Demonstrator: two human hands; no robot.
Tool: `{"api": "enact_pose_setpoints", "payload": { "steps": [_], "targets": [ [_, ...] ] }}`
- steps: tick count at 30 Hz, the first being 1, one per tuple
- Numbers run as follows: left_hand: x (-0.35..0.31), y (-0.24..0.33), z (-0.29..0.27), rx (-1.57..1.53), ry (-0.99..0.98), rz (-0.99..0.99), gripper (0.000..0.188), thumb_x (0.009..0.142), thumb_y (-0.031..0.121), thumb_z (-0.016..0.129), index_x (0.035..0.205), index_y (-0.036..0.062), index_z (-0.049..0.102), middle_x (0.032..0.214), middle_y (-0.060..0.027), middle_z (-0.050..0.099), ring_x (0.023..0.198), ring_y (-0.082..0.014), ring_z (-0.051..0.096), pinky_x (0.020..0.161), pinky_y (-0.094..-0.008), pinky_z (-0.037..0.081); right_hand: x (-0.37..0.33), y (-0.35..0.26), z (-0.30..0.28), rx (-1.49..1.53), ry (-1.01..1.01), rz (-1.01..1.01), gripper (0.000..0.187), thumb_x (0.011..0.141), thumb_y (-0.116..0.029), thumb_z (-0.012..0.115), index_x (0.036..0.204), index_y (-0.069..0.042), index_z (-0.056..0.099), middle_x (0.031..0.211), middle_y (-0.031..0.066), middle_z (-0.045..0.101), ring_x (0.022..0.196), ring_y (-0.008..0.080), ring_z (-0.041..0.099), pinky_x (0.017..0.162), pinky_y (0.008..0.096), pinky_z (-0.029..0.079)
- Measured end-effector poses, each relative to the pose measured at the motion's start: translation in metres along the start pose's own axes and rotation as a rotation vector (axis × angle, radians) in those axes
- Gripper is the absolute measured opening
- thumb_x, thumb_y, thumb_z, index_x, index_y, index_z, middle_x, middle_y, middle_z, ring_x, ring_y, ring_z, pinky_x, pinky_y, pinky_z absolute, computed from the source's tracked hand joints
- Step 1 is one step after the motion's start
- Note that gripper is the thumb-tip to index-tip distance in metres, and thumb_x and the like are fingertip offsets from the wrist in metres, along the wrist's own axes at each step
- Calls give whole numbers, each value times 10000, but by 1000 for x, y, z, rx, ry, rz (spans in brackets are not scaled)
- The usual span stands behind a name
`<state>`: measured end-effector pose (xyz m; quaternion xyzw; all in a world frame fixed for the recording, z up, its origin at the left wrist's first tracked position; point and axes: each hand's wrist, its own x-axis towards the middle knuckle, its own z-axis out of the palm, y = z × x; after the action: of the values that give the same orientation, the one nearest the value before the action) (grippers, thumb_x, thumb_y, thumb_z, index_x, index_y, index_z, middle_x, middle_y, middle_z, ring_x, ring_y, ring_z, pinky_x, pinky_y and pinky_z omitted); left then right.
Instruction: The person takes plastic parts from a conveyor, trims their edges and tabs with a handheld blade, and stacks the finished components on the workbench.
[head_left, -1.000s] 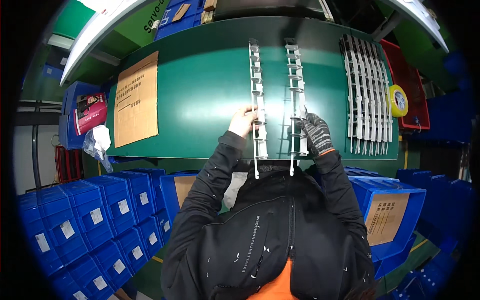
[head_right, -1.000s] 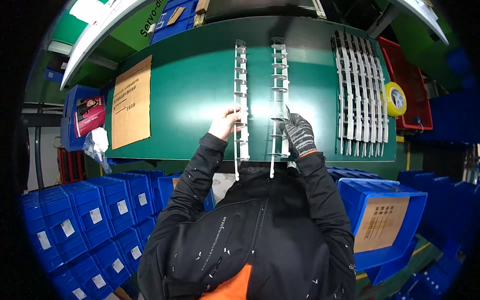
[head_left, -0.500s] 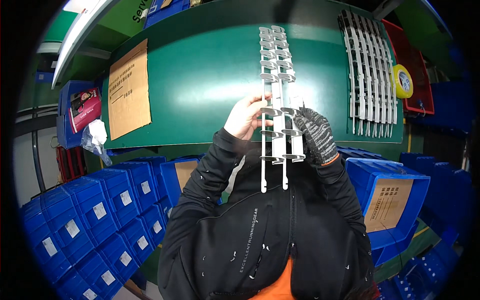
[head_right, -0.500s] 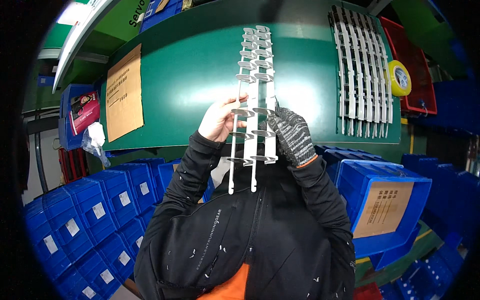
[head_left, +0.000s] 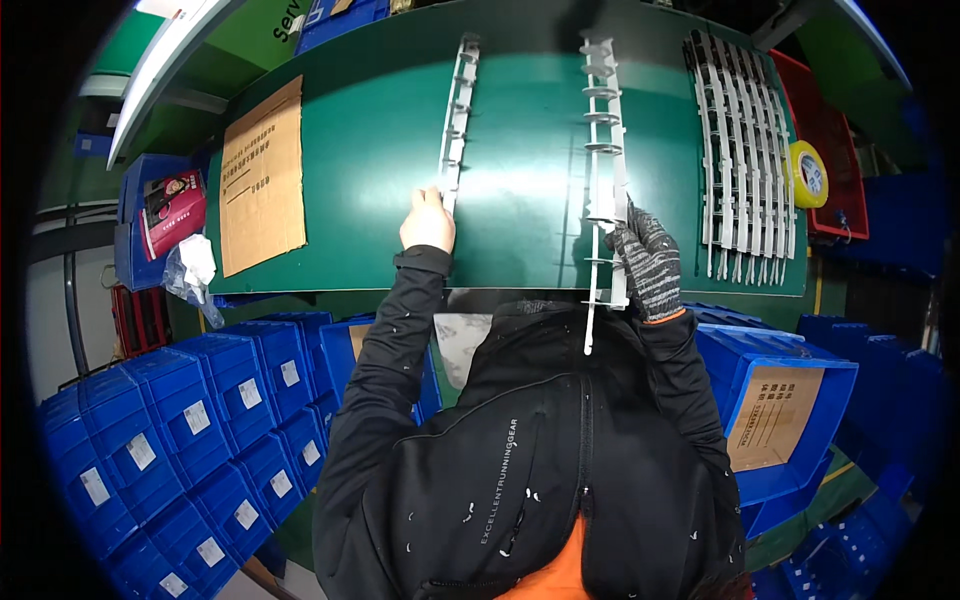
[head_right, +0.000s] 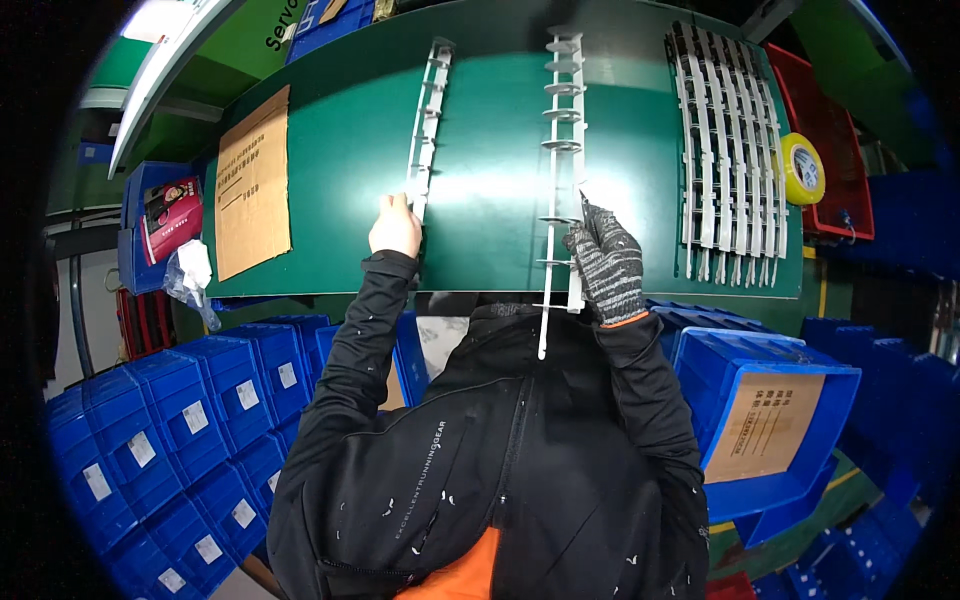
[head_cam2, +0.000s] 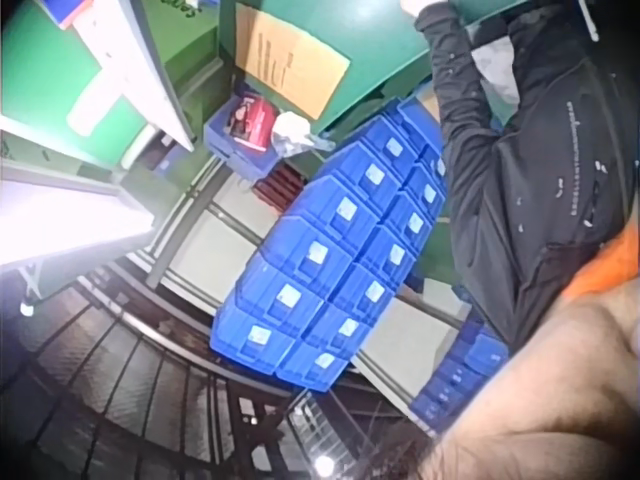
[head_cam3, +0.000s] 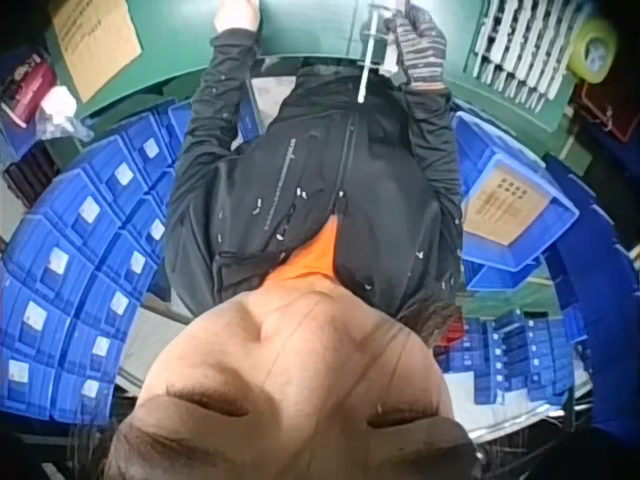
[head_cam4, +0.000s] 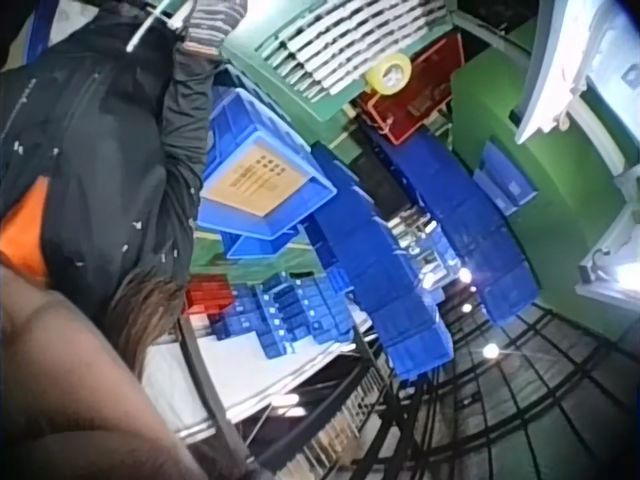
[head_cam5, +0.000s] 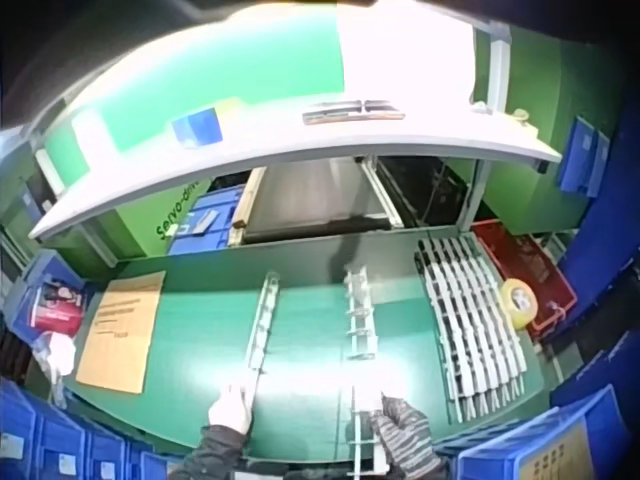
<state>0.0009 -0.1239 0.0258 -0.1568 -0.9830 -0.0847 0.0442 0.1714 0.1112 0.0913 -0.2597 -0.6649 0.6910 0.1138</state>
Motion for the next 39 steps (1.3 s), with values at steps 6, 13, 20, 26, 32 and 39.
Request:
{"api": "enact_pose_setpoints", "payload": {
  "steps": [6, 13, 20, 26, 32, 39],
  "targets": [
    [-1, 12, -25, -44, 71, 29, 188, 759, 95, 532, 943, 64, 522, 963, -117, 502, 757, -276, 586, 618, -375, 491, 2, 13, -1, -51, 1, 1, 211, 826, -69, 516, 1019, 9, 549, 750, 42, 602, 634, 77, 534, 554, 225, 435],
    [4, -18, -14, 74, 59, 37, 169, 774, 94, 530, 940, 76, 556, 990, -69, 521, 829, -248, 562, 638, -365, 489, 7, 13, -5, -129, -4, 43, 209, 822, -73, 521, 1015, 2, 552, 737, 33, 601, 626, 76, 528, 550, 228, 433],
    [-11, -38, -38, -121, 178, -34, 174, 780, 110, 525, 943, 55, 550, 993, -95, 541, 876, -281, 550, 718, -358, 463, 42, 38, -14, -923, 193, -213, 282, 790, -220, 546, 1024, -62, 569, 872, 171, 605, 796, 322, 585, 712, 399, 467],
    [-36, -77, -72, -404, 367, -122, 215, 811, 77, 518, 1016, 27, 562, 979, -103, 515, 713, -165, 538, 620, -274, 464, 81, 37, 19, -1201, -117, -193, 354, 771, -234, 546, 1052, -18, 552, 965, 168, 588, 875, 307, 567, 779, 371, 457],
    [-55, -85, -94, -588, 457, -248, 228, 792, 16, 529, 1008, 29, 601, 893, -40, 548, 650, -86, 462, 619, -228, 432, 31, 45, 92, -1069, -873, -462, 268, 823, -301, 459, 818, -75, 603, 718, 145, 602, 676, 327, 595, 619, 395, 470],
    [-37, -57, -99, -692, 449, -133, 211, 809, 3, 517, 1008, -6, 589, 963, -55, 513, 688, -79, 480, 604, -213, 431, 33, 14, 59, -1018, -716, -715, 230, 746, -183, 518, 932, -67, 587, 828, 121, 589, 773, 292, 587, 670, 373, 478]
  ]
}}
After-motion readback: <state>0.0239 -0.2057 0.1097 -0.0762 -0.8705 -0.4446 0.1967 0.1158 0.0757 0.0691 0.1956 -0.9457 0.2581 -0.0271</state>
